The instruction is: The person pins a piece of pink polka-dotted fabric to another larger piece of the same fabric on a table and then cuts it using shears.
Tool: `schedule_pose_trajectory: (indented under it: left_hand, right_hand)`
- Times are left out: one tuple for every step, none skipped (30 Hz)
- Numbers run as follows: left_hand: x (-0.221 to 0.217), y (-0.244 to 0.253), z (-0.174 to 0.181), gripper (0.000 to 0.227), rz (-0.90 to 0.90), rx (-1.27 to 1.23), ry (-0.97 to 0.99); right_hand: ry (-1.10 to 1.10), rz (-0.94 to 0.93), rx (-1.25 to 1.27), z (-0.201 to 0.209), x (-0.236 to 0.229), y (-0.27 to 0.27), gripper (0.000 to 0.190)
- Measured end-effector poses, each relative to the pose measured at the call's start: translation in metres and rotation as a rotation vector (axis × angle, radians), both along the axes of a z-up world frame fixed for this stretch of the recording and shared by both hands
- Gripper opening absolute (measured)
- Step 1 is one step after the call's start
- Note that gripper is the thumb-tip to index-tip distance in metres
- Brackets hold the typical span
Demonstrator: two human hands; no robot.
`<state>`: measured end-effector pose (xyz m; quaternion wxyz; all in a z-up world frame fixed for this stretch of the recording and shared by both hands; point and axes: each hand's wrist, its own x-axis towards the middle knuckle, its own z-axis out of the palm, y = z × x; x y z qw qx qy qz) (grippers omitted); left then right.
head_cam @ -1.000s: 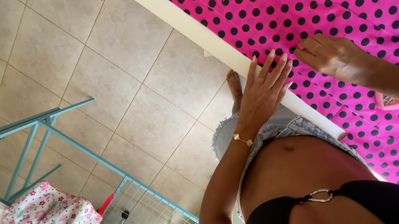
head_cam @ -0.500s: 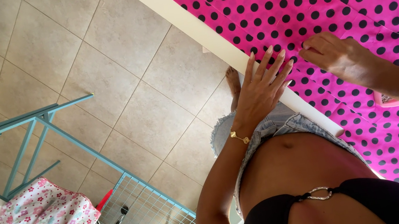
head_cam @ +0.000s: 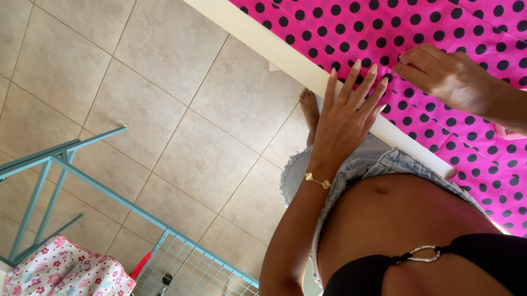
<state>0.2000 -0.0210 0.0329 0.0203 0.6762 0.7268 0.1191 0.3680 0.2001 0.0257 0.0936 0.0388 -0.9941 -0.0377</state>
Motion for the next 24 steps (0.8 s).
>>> schedule_pose_trajectory:
  left_hand:
    - [0.0,-0.001,0.0,0.052,-0.001,-0.007,0.001]
    - [-0.001,0.0,0.001,0.052,-0.001,-0.013,0.003]
    - [-0.002,0.0,0.002,0.052,-0.002,-0.011,0.004]
    - [-0.002,0.0,0.003,0.052,-0.001,-0.01,0.007]
    - [-0.002,0.0,0.003,0.052,0.0,-0.009,0.011]
    - [-0.002,0.0,0.003,0.052,0.001,-0.009,0.011]
    - [-0.002,0.0,0.002,0.053,-0.002,-0.027,0.014]
    - [-0.002,0.0,0.002,0.053,-0.009,-0.043,0.016]
    - [-0.002,0.0,0.002,0.053,-0.012,-0.042,0.016]
    - [-0.002,0.0,0.002,0.053,-0.012,-0.033,-0.001]
    - [-0.002,0.0,0.002,0.053,-0.012,-0.024,-0.018]
    - [-0.002,0.0,0.003,0.053,-0.011,-0.024,-0.019]
    - [-0.003,0.0,0.005,0.053,-0.011,-0.043,-0.002]
    - [-0.003,0.001,0.006,0.054,-0.012,-0.063,0.016]
    - [-0.003,0.0,0.006,0.054,-0.012,-0.063,0.016]
    - [-0.003,0.0,0.005,0.054,-0.018,-0.075,0.026]
    - [-0.003,0.0,0.005,0.055,-0.024,-0.086,0.036]
    - [-0.003,-0.001,0.004,0.055,-0.024,-0.087,0.035]
    - [-0.003,-0.001,0.002,0.055,-0.022,-0.075,0.02]
    - [-0.002,-0.001,-0.001,0.055,-0.022,-0.062,0.004]
    - [-0.001,-0.002,-0.002,0.055,-0.024,-0.061,0.002]
    - [-0.001,-0.002,-0.003,0.055,-0.025,-0.045,-0.011]
    - [-0.002,-0.002,-0.004,0.056,-0.027,-0.029,-0.024]
    - [-0.002,-0.002,-0.004,0.056,-0.026,-0.026,-0.023]
  right_hand:
    - [0.024,0.012,-0.004,-0.002,0.001,0.0,0.031]
    - [0.049,0.025,-0.006,-0.003,0.0,0.002,0.03]
    - [0.05,0.024,-0.004,-0.004,0.001,0.003,0.03]
    - [0.052,0.023,0.013,-0.005,0.001,0.004,0.03]
    - [0.053,0.021,0.03,-0.006,0.002,0.005,0.031]
    - [0.054,0.022,0.029,-0.007,0.001,0.004,0.031]
    - [0.054,0.033,0.03,-0.008,0.0,0.003,0.03]
    - [0.052,0.041,0.033,-0.008,0.0,0.002,0.029]
    - [0.052,0.038,0.034,-0.012,0.003,0.002,0.029]
    - [0.054,0.047,0.02,-0.015,0.004,0.003,0.028]
    - [0.056,0.055,0.005,-0.019,0.005,0.004,0.027]
    - [0.055,0.056,0.005,-0.016,0.004,0.003,0.027]
    - [0.058,0.044,0.026,-0.013,0.002,0.002,0.028]
    - [0.061,0.031,0.047,-0.011,0.001,0.001,0.029]
    - [0.062,0.03,0.047,-0.014,0.003,0.001,0.029]
    - [0.057,0.029,0.049,-0.017,0.005,0.002,0.03]
    - [0.052,0.029,0.051,-0.019,0.007,0.002,0.031]
    - [0.05,0.03,0.05,-0.018,0.005,0.003,0.031]
    - [0.065,0.067,0.046,-0.018,0.003,0.004,0.029]
    - [0.079,0.102,0.042,-0.017,0.003,0.006,0.028]
    - [0.077,0.101,0.043,-0.024,0.005,0.005,0.028]
    - [0.083,0.145,-0.002,-0.03,0.007,0.005,0.03]
    - [0.09,0.189,-0.046,-0.036,0.008,0.005,0.032]
    - [0.09,0.19,-0.044,-0.035,0.009,0.005,0.032]
